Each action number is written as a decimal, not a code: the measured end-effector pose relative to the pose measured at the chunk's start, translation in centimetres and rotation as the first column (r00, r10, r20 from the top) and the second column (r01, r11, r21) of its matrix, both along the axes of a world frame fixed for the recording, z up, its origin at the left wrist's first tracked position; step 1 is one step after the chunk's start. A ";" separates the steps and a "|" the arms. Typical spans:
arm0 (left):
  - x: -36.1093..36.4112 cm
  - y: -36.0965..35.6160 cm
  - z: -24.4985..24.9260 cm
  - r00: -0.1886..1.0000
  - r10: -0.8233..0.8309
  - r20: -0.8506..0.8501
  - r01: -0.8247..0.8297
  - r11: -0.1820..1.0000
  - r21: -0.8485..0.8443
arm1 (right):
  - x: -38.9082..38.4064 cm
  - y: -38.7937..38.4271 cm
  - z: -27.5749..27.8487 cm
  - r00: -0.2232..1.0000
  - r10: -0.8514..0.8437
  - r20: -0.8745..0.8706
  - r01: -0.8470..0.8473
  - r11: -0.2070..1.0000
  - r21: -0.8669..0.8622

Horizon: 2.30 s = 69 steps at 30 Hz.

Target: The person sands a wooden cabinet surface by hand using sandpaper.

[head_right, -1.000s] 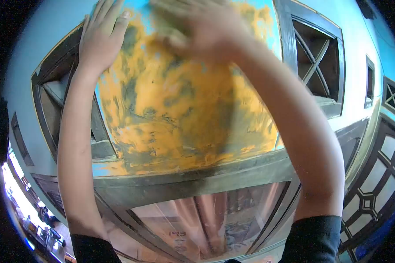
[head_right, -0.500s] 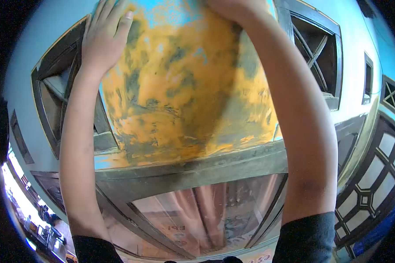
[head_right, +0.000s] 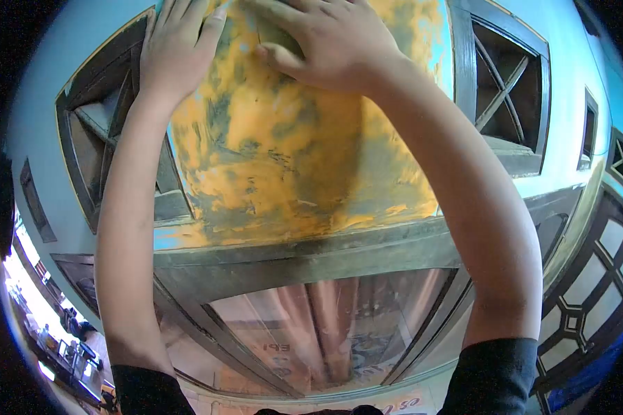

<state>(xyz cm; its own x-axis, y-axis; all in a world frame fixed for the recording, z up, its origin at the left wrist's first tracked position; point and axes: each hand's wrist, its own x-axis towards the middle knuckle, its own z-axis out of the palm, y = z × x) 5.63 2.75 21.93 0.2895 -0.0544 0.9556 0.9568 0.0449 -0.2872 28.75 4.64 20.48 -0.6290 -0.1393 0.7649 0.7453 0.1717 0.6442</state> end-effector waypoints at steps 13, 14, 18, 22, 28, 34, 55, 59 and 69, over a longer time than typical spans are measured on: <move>0.6 -0.8 -0.6 0.999 -0.027 0.026 0.028 0.999 -0.036 | 0.9 -2.0 2.4 0.980 0.117 -0.164 -0.133 0.987 -0.094; 0.6 -0.7 -0.5 1.000 -0.021 0.020 0.021 0.999 -0.025 | 1.7 -0.9 3.8 0.938 0.126 -0.324 -0.156 0.985 -0.069; 0.3 -0.5 -0.9 1.000 -0.021 0.018 0.021 0.999 -0.027 | 0.4 0.6 0.3 0.890 0.133 -0.436 -0.120 0.991 0.058; 0.2 -0.1 -5.5 0.998 -0.011 -0.064 0.009 1.000 -0.017 | -0.5 -1.8 -9.7 0.997 0.076 -0.032 -0.079 0.993 -0.091; -0.8 -1.3 -17.6 0.974 -0.188 -0.125 0.150 0.953 -0.265 | 3.7 0.4 -10.6 0.893 0.233 -0.386 -0.247 0.969 0.014; -2.0 -2.3 -21.9 0.966 -0.218 -0.137 0.150 0.911 -0.385 | 1.9 -2.5 -14.0 0.956 0.240 -0.169 -0.271 0.943 -0.192; -6.4 -3.1 -26.9 0.972 -0.224 0.068 0.233 0.897 -0.376 | -2.1 -1.5 -17.9 0.906 0.167 -0.390 -0.225 0.969 -0.107; -6.4 -2.9 -26.8 0.976 -0.212 0.058 0.218 0.907 -0.359 | -6.0 -2.5 -20.0 0.972 0.127 -0.200 -0.184 0.936 -0.299; -6.3 -2.5 -26.6 0.981 -0.195 -0.005 0.185 0.935 -0.302 | -3.6 -2.6 -20.2 0.982 0.082 -0.169 -0.138 0.925 -0.353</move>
<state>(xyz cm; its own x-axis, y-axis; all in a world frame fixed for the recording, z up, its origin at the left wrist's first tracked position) -0.67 0.21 -4.70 0.3342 0.1747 0.9262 0.9285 -0.2296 -0.2917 25.17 2.05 0.24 -0.5014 0.1027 0.8591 0.7903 0.4584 0.4065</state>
